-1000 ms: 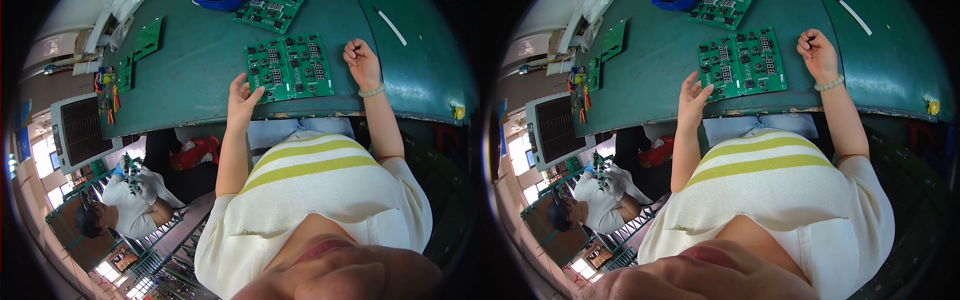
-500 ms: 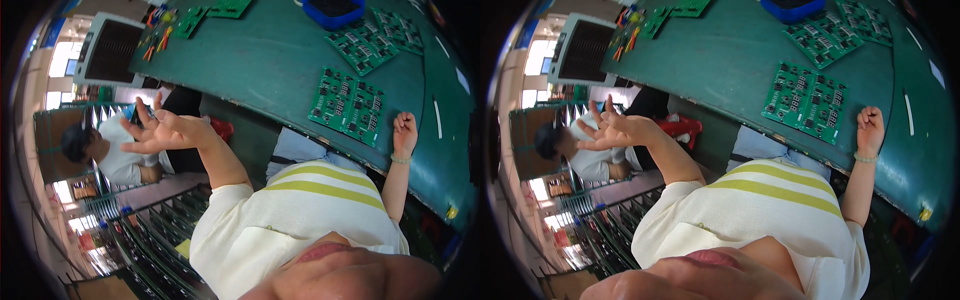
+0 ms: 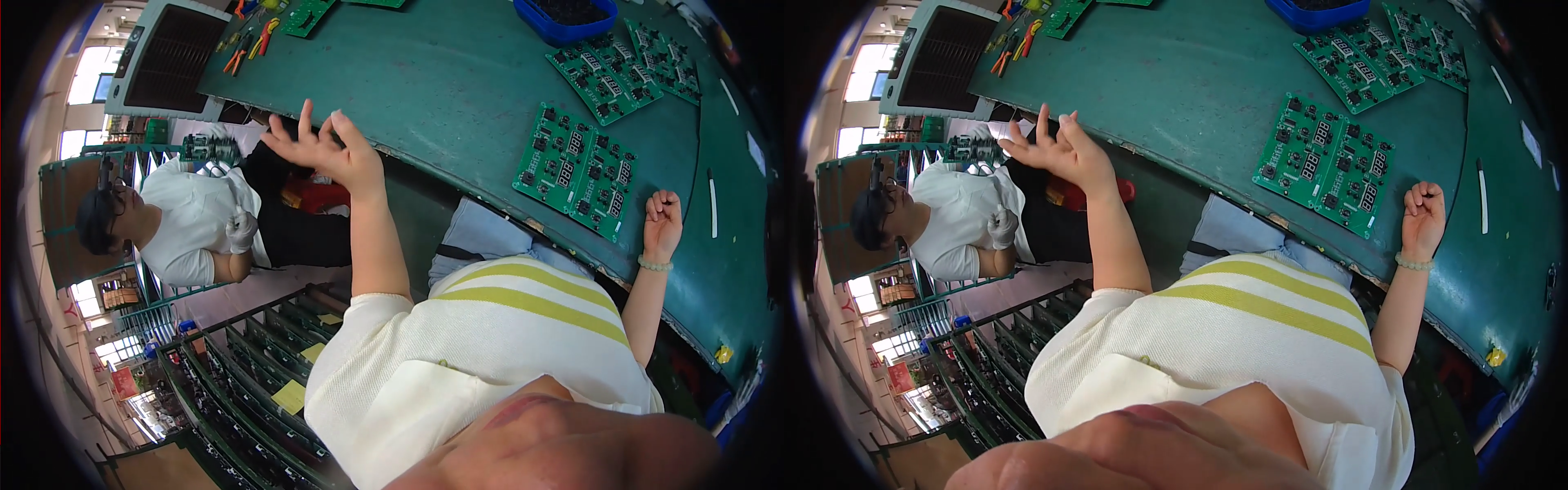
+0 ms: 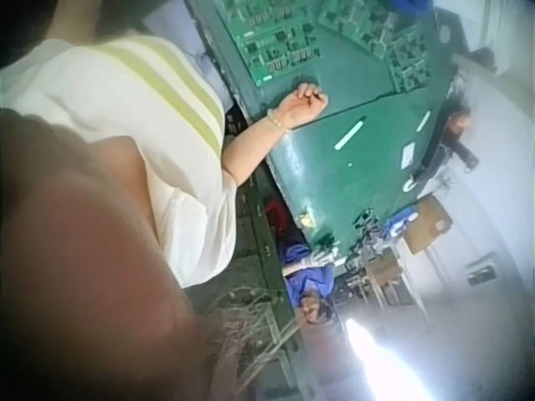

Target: The person inserts small electronic components into green printed circuit boards by hand, then organizes the assembled circuit boards on a storage rack.

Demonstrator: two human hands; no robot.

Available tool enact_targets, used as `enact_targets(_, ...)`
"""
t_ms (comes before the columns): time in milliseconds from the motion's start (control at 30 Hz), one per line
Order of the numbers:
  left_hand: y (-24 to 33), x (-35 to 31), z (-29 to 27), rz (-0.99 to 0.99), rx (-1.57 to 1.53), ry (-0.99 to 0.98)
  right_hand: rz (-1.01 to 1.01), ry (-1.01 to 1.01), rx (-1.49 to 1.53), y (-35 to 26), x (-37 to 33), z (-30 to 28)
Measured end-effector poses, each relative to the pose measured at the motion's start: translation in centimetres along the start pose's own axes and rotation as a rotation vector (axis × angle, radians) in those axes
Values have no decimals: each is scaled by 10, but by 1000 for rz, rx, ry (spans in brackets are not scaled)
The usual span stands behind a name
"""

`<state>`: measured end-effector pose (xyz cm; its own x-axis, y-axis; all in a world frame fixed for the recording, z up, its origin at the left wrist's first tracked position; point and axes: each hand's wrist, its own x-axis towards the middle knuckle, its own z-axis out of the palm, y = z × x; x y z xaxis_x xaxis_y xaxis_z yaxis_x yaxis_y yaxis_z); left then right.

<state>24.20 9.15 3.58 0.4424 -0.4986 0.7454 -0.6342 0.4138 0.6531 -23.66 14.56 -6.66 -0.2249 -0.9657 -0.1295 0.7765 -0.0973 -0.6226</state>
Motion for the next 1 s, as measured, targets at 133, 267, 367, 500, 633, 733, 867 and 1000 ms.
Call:
enact_targets(133,-12,7,34,-426,-83,-184,-12,-33,6,-6,-9,-11)
enact_targets(267,25,-7,74,-164,-98,-481,-11,-38,33,4,-4,-9)
enact_targets(367,20,-56,110,-310,-174,-725,-29,12,45,5,-8,6)
enact_targets(500,24,-100,144,-572,-250,-1009,-1,2,82,7,-11,10)
enact_targets(633,44,-97,159,-475,-119,-1145,6,14,128,4,-12,7)
enact_targets(733,50,-104,163,-709,-173,-1261,-7,28,139,1,-14,13)
enact_targets(867,68,-116,166,-950,-384,-1358,-44,51,256,-12,-15,5)
enact_targets(1000,91,-132,174,-1159,-549,-1205,-128,130,427,-23,-20,-4)
